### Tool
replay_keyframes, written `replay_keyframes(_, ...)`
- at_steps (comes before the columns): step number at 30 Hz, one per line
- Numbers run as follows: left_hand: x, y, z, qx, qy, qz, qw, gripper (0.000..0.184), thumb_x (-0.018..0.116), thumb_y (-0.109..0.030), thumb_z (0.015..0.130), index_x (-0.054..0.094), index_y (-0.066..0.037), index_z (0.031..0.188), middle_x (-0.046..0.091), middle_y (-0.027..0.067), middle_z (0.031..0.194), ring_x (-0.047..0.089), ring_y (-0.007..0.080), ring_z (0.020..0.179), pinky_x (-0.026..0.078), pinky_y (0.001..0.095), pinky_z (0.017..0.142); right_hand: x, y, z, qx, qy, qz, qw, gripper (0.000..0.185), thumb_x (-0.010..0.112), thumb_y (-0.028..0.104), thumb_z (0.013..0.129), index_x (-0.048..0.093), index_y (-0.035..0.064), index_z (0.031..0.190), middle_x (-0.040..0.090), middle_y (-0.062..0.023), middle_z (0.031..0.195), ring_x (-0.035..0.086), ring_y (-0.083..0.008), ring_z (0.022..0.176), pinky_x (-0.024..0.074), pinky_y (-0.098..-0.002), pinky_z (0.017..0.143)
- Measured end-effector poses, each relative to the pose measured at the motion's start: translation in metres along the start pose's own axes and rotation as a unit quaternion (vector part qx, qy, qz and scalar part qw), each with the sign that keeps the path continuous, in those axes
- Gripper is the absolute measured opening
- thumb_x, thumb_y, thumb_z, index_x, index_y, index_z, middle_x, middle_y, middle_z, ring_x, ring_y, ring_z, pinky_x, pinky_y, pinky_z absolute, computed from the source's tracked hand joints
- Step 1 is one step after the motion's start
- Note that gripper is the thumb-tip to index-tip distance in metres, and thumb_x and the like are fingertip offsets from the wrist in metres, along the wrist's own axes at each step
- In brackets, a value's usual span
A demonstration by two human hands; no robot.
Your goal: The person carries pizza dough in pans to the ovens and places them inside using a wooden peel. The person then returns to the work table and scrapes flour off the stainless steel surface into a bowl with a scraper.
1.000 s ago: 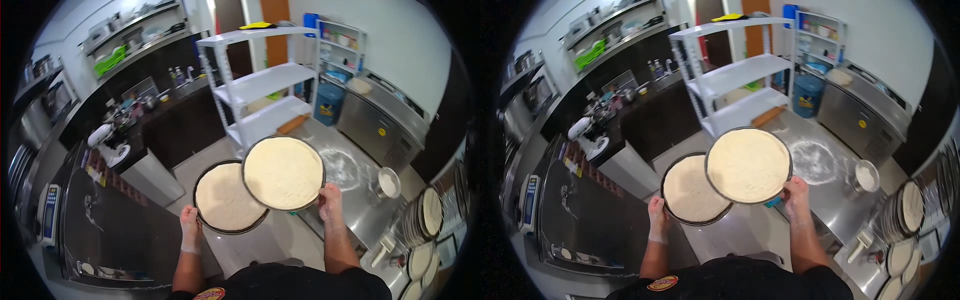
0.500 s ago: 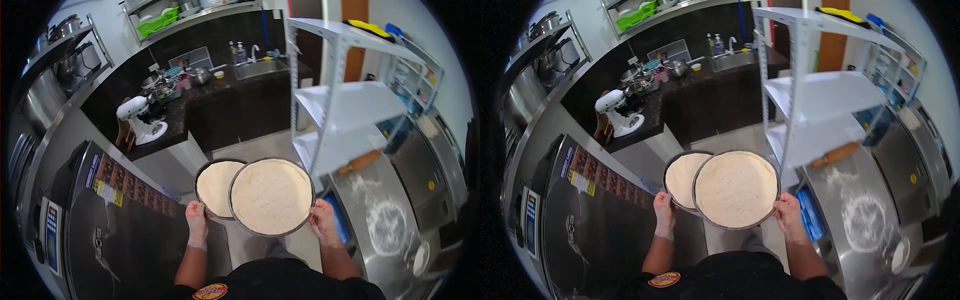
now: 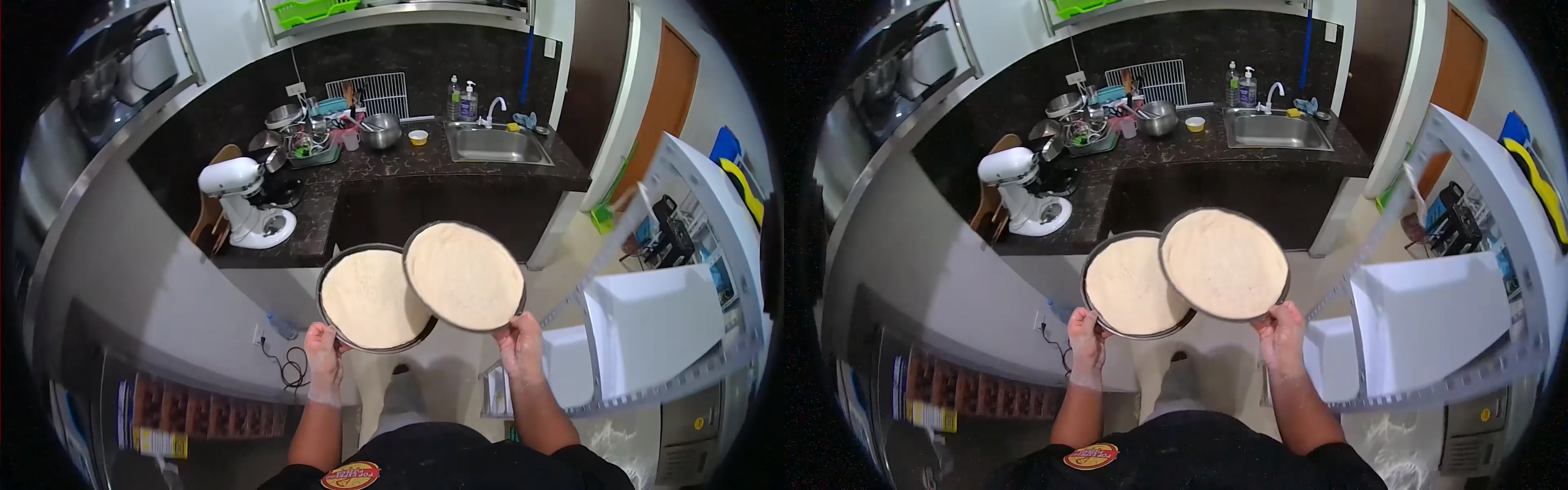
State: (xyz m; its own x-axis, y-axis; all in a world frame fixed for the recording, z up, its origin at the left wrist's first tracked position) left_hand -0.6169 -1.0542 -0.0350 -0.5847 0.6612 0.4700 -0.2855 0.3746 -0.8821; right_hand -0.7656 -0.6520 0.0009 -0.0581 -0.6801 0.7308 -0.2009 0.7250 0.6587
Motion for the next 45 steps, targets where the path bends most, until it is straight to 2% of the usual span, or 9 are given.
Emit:
replay_keyframes(6,0.078,0.042,0.163,-0.036,0.04,0.009,0.999,0.014,0.058,-0.009,0.095,0.048,-0.013,0.086,0.059,0.0004,0.075,0.057,0.0095,0.058,0.048,0.0257,0.05,0.001,0.045,0.145,-0.103,-0.087,-0.024,0.991,0.007,0.054,0.003,0.086,0.052,0.0066,0.081,0.062,-0.0084,0.084,0.063,-0.0194,0.073,0.0575,-0.0368,0.068)
replay_keyframes(11,0.233,0.068,0.279,-0.071,0.17,0.004,0.983,0.014,0.058,-0.007,0.094,0.048,-0.012,0.086,0.057,-0.001,0.075,0.058,0.009,0.061,0.05,0.0264,0.052,-0.024,0.102,0.207,-0.24,-0.186,-0.023,0.953,0.008,0.054,0.005,0.088,0.051,0.0083,0.082,0.062,-0.0075,0.089,0.062,-0.0188,0.077,0.0535,-0.0322,0.068)
replay_keyframes(17,0.424,0.176,0.358,-0.142,0.302,0.006,0.943,0.013,0.057,-0.006,0.095,0.048,-0.011,0.088,0.057,-0.0004,0.077,0.061,0.0098,0.064,0.056,0.0277,0.056,-0.072,0.158,0.229,-0.384,-0.338,-0.024,0.859,0.006,0.055,0.006,0.09,0.049,0.0093,0.089,0.061,-0.0069,0.095,0.061,-0.0172,0.087,0.0511,-0.0314,0.075)
replay_keyframes(21,0.536,0.225,0.371,-0.186,0.357,0.011,0.915,0.014,0.058,-0.007,0.096,0.049,-0.012,0.086,0.057,-0.0015,0.076,0.06,0.0093,0.063,0.054,0.0269,0.053,-0.109,0.153,0.226,-0.375,-0.406,-0.001,0.834,0.008,0.053,0.006,0.092,0.051,0.0056,0.1,0.063,-0.0085,0.097,0.065,-0.0193,0.087,0.0555,-0.0351,0.08)
replay_keyframes(24,0.607,0.26,0.389,-0.189,0.416,0.027,0.889,0.014,0.057,-0.006,0.096,0.049,-0.012,0.086,0.056,-0.0016,0.075,0.059,0.0093,0.062,0.053,0.0268,0.052,-0.065,0.18,0.22,-0.393,-0.476,0.007,0.787,0.004,0.053,0.005,0.093,0.05,0.0053,0.096,0.064,-0.0093,0.098,0.064,-0.0182,0.087,0.0557,-0.0352,0.08)
replay_keyframes(29,0.721,0.328,0.411,-0.214,0.491,0.049,0.843,0.015,0.057,-0.006,0.097,0.049,-0.012,0.086,0.055,-0.0013,0.074,0.058,0.0094,0.061,0.053,0.0268,0.051,-0.105,0.177,0.235,-0.408,-0.49,0.049,0.769,0.005,0.053,0.005,0.094,0.049,0.0064,0.091,0.063,-0.0094,0.097,0.063,-0.0178,0.084,0.0557,-0.0346,0.079)
replay_keyframes(36,0.891,0.438,0.394,-0.313,0.559,-0.005,0.768,0.011,0.055,-0.008,0.097,0.049,-0.012,0.089,0.057,-0.0001,0.077,0.058,0.0126,0.061,0.054,0.0308,0.053,-0.127,0.265,0.318,-0.468,-0.506,0.025,0.724,0.017,0.054,0.0,0.092,0.048,0.0104,0.08,0.06,-0.0047,0.083,0.06,-0.014,0.071,0.0519,-0.0285,0.061)
replay_keyframes(40,0.993,0.467,0.374,-0.341,0.571,-0.033,0.746,0.014,0.056,-0.008,0.097,0.048,-0.013,0.087,0.056,-0.0006,0.077,0.055,0.0112,0.06,0.052,0.029,0.052,-0.134,0.324,0.335,-0.488,-0.567,0.013,0.664,0.014,0.054,0.003,0.092,0.048,0.0109,0.083,0.058,-0.0025,0.072,0.056,-0.0134,0.058,0.0486,-0.0266,0.053)
replay_keyframes(45,1.083,0.512,0.345,-0.347,0.576,-0.03,0.74,0.015,0.056,-0.008,0.096,0.047,-0.013,0.086,0.055,-0.0009,0.075,0.053,0.0102,0.058,0.051,0.0286,0.051,-0.18,0.366,0.347,-0.515,-0.574,0.016,0.637,0.014,0.055,0.003,0.091,0.049,0.0115,0.082,0.058,-0.0017,0.074,0.058,-0.0131,0.062,0.0494,-0.0277,0.055)
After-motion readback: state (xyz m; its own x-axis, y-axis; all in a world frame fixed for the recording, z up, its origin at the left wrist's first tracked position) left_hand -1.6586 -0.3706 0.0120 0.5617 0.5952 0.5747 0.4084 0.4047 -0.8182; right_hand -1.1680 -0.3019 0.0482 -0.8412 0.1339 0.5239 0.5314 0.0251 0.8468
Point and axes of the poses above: each hand's wrist, its own z-axis towards the middle knuckle, its own x-axis out of the palm, y = z × x, the point moved 9 cm from there along z, towards the middle knuckle
